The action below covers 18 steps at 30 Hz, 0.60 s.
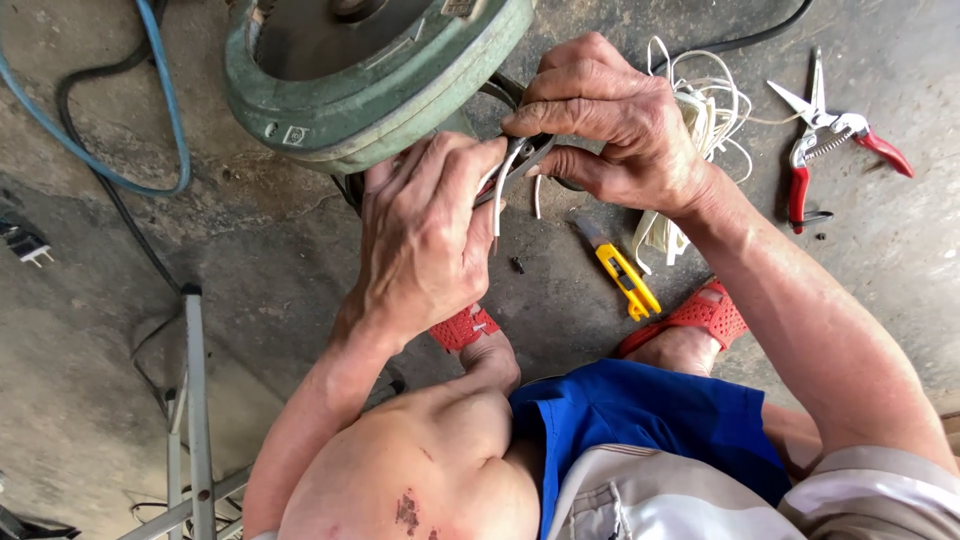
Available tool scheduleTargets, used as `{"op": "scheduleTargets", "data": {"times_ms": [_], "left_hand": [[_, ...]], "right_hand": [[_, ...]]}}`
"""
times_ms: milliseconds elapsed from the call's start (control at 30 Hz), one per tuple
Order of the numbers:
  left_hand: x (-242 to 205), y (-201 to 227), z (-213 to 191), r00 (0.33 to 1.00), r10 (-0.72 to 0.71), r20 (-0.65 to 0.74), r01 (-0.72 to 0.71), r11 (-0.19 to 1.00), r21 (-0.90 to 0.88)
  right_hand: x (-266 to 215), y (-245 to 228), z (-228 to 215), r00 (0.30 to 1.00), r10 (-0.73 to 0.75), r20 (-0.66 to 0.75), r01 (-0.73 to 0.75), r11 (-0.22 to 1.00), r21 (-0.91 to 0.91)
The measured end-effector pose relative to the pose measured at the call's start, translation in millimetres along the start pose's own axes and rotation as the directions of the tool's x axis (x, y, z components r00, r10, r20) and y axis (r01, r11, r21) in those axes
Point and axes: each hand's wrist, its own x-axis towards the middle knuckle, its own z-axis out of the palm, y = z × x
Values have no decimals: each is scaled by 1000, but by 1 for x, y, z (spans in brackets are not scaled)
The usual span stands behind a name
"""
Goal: The person sits on the floor and repairs the electrical wiring of a circular saw. They strip the insulation from white wires using a utility knife and pliers, then twist the exposed ends together to connect them.
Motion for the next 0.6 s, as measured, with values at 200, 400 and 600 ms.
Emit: {"op": "scheduleTargets", "data": {"times_ms": [200, 400, 600], "left_hand": [[5, -1, 2, 993, 103, -59, -104, 995, -9], [3, -3, 5, 976, 162, -148, -162, 987, 15], [12, 2, 2, 963, 223, -152, -202, 969, 141]], "right_hand": [[10, -3, -9, 992, -108, 68, 113, 990, -78], [10, -7, -14, 970, -148, 191, 195, 947, -255], [10, -10, -8, 983, -148, 111, 167, 967, -190]]}}
